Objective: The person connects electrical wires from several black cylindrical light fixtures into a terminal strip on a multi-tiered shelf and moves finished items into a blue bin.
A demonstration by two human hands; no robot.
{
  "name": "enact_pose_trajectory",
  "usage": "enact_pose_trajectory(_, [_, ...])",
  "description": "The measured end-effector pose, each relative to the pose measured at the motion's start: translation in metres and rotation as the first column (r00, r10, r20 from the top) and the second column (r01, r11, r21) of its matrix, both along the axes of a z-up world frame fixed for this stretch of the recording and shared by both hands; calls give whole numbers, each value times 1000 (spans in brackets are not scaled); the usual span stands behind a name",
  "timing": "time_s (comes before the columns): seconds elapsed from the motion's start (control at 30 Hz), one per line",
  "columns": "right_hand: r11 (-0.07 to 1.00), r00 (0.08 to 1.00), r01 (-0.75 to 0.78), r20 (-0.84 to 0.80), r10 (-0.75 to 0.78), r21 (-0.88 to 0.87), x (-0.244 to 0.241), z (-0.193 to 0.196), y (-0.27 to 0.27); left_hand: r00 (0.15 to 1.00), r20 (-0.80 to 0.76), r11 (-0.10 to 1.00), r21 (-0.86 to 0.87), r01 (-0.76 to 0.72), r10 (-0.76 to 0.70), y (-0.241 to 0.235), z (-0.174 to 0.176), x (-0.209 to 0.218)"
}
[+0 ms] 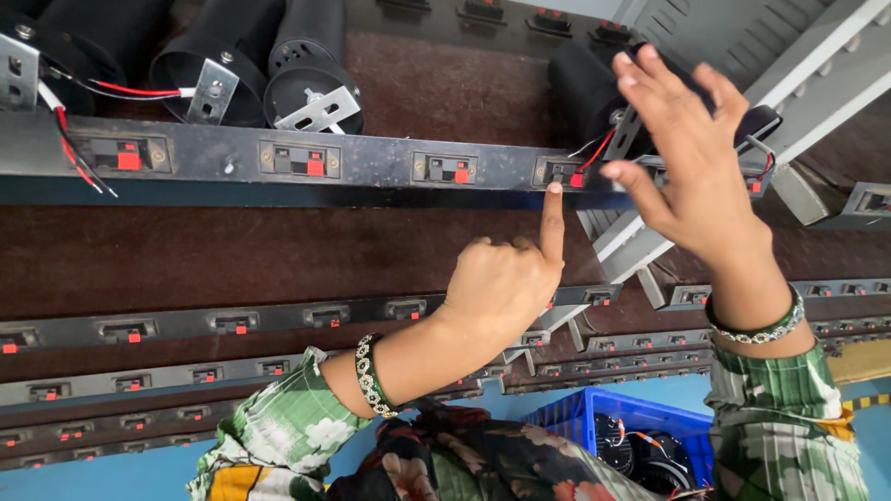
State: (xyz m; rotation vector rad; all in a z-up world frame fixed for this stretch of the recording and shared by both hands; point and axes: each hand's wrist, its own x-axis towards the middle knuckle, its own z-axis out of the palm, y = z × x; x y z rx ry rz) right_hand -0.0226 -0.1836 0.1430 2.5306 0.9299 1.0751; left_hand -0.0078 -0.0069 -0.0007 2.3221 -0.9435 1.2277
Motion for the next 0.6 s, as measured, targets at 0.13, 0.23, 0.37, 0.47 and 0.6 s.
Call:
enact_pose_trajectory(0.13, [978, 989, -102, -83, 119, 182, 0, -3, 1, 1000, 14, 1000, -6, -8, 8, 0, 0, 0])
enact_pose_trajectory(0.23, [994, 998, -36, -38, 40, 105, 6, -4, 2, 1000, 10, 1000, 5, -9, 9, -1, 1, 0])
enact_pose_trajectory(0.37, [999, 999, -40, -1, 40, -35, 13, -3, -2, 1000, 6, 1000, 3, -10, 10, -2, 1, 0])
enact_pose_trajectory(0.47, [993, 999, -34, 17, 37, -117, 14, -3, -2, 1000, 4, 1000, -3, -21, 21, -2, 0, 0])
enact_pose_trajectory(0.6, [990, 999, -31, -36, 26, -140, 11, 9, 0, 999, 3, 999, -2, -39, 39, -3, 0, -1])
